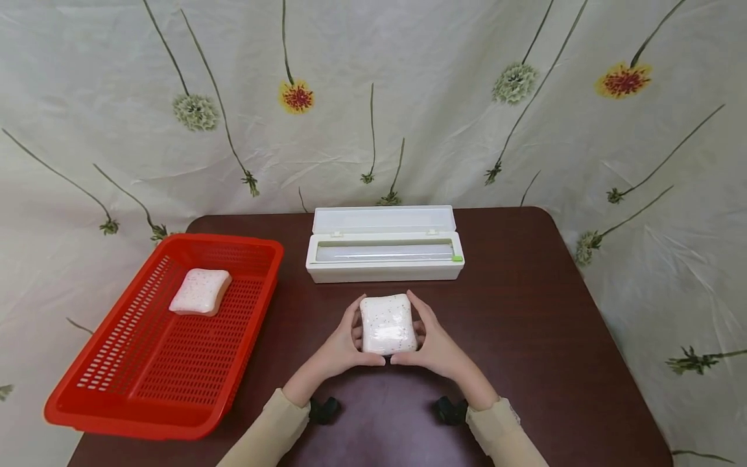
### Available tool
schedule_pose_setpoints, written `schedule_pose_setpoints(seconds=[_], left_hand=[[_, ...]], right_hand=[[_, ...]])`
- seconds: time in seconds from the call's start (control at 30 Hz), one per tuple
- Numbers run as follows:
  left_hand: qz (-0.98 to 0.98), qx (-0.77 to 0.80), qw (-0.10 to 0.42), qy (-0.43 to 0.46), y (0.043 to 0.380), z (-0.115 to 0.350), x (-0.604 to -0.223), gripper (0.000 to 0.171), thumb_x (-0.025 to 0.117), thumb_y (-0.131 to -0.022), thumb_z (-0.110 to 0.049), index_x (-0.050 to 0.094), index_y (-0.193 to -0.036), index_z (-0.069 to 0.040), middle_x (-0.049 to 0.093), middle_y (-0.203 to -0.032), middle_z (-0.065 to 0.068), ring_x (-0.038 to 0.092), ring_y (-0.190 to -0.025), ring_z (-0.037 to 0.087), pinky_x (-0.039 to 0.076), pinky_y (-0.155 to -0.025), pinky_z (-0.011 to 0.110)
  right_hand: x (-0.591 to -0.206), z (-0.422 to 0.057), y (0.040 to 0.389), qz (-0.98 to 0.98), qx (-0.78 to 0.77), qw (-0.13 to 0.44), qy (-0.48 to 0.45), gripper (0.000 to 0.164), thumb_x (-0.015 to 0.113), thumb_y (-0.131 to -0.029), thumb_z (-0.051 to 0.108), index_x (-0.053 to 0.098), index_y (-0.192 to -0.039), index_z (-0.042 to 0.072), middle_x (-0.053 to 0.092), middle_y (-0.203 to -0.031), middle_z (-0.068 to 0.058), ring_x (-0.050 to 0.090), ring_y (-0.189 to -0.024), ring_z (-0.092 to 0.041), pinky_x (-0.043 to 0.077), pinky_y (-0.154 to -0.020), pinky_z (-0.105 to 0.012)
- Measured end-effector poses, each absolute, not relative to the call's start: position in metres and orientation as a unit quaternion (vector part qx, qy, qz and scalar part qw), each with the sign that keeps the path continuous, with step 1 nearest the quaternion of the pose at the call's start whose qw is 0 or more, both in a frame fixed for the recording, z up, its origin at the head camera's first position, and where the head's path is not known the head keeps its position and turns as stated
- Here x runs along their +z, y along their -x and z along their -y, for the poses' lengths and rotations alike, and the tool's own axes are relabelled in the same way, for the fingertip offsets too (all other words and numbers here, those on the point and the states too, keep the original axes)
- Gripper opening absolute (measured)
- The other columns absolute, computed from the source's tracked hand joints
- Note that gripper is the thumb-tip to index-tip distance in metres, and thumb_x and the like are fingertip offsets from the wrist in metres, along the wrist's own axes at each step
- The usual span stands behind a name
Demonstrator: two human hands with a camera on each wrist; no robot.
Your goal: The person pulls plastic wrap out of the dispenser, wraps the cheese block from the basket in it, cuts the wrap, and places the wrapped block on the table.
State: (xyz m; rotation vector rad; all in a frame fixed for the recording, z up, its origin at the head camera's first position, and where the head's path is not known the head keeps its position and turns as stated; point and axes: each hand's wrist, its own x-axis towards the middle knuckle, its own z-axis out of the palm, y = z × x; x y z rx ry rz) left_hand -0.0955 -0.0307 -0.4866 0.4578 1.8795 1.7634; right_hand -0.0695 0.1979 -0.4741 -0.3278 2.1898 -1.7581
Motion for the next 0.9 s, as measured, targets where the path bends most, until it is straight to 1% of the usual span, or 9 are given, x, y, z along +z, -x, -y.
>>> schedule_pose_setpoints(seconds=[0.1,0.17,0.27,0.33,0.37,0.47,0.57,0.73,0.9], left_hand=[[-0.694,0.649,0.265,-0.164,0.095,0.029,-0.487,0.126,0.085,-0.076,-0.009,-0.011,-0.157,-0.013,0.025,-0.156,0.019,0.059,-0.12,0.033,0.056,-0.087,0.032],[-0.695,0.644,0.272,-0.169,0.095,0.027,-0.488,0.127,0.085,-0.076,-0.01,-0.013,-0.157,-0.014,0.025,-0.156,0.021,0.061,-0.117,0.033,0.057,-0.085,0.032],[-0.713,0.622,0.272,-0.175,0.094,0.025,-0.488,0.126,0.085,-0.077,-0.014,-0.012,-0.158,-0.014,0.031,-0.153,0.022,0.062,-0.114,0.032,0.056,-0.086,0.033],[-0.727,0.608,0.262,-0.181,0.094,0.024,-0.487,0.124,0.085,-0.077,-0.016,-0.008,-0.158,-0.012,0.031,-0.152,0.022,0.059,-0.118,0.032,0.054,-0.09,0.036],[-0.736,0.6,0.253,-0.185,0.093,0.024,-0.486,0.123,0.086,-0.077,-0.018,-0.006,-0.158,-0.011,0.03,-0.152,0.021,0.056,-0.122,0.033,0.053,-0.094,0.038],[-0.76,0.581,0.22,-0.192,0.092,0.024,-0.483,0.119,0.087,-0.076,-0.022,0.001,-0.159,-0.009,0.026,-0.155,0.019,0.046,-0.133,0.034,0.047,-0.103,0.046],[-0.783,0.564,0.177,-0.193,0.092,0.026,-0.48,0.117,0.087,-0.075,-0.027,0.007,-0.159,-0.008,0.025,-0.158,0.018,0.037,-0.141,0.033,0.04,-0.11,0.051],[-0.813,0.536,0.122,-0.192,0.093,0.032,-0.473,0.112,0.087,-0.075,-0.03,0.014,-0.158,-0.008,0.03,-0.156,0.017,0.033,-0.142,0.03,0.036,-0.112,0.052],[-0.84,0.497,0.11,-0.187,0.09,0.035,-0.469,0.106,0.084,-0.077,-0.036,0.019,-0.158,-0.013,0.033,-0.156,0.013,0.034,-0.143,0.03,0.036,-0.112,0.054]], right_hand=[[-0.475,-0.199,0.069,-0.776,-0.602,0.146,0.12,0.118,0.086,-0.074,0.011,0.004,-0.159,0.017,0.028,-0.144,-0.026,0.055,-0.11,-0.026,0.055,-0.08,-0.025],[-0.476,-0.2,0.069,-0.785,-0.594,0.135,0.113,0.118,0.087,-0.073,0.011,0.006,-0.159,0.015,0.037,-0.139,-0.027,0.057,-0.107,-0.023,0.055,-0.079,-0.024],[-0.478,-0.204,0.069,-0.787,-0.595,0.129,0.1,0.114,0.087,-0.073,0.01,0.009,-0.157,0.012,0.052,-0.124,-0.028,0.062,-0.099,-0.017,0.055,-0.077,-0.024],[-0.479,-0.208,0.069,-0.779,-0.606,0.132,0.094,0.111,0.085,-0.074,0.007,0.011,-0.156,0.009,0.057,-0.116,-0.028,0.064,-0.094,-0.014,0.056,-0.076,-0.025],[-0.48,-0.211,0.069,-0.773,-0.613,0.135,0.092,0.109,0.084,-0.074,0.006,0.012,-0.156,0.008,0.058,-0.115,-0.028,0.065,-0.093,-0.012,0.056,-0.076,-0.025],[-0.482,-0.221,0.068,-0.756,-0.635,0.138,0.085,0.104,0.082,-0.076,0.002,0.014,-0.155,0.005,0.055,-0.119,-0.029,0.063,-0.094,-0.009,0.056,-0.075,-0.025],[-0.483,-0.234,0.067,-0.751,-0.645,0.124,0.074,0.101,0.08,-0.077,-0.001,0.014,-0.154,0.002,0.049,-0.125,-0.032,0.062,-0.097,-0.005,0.056,-0.075,-0.025],[-0.479,-0.263,0.063,-0.765,-0.637,0.091,0.02,0.101,0.078,-0.077,-0.003,0.013,-0.154,0.0,0.036,-0.138,-0.032,0.058,-0.097,0.001,0.054,-0.076,-0.021],[-0.479,-0.296,0.065,-0.801,-0.593,0.071,-0.033,0.101,0.078,-0.08,0.002,0.01,-0.155,0.0,0.031,-0.143,-0.029,0.054,-0.094,0.008,0.051,-0.075,-0.017]])
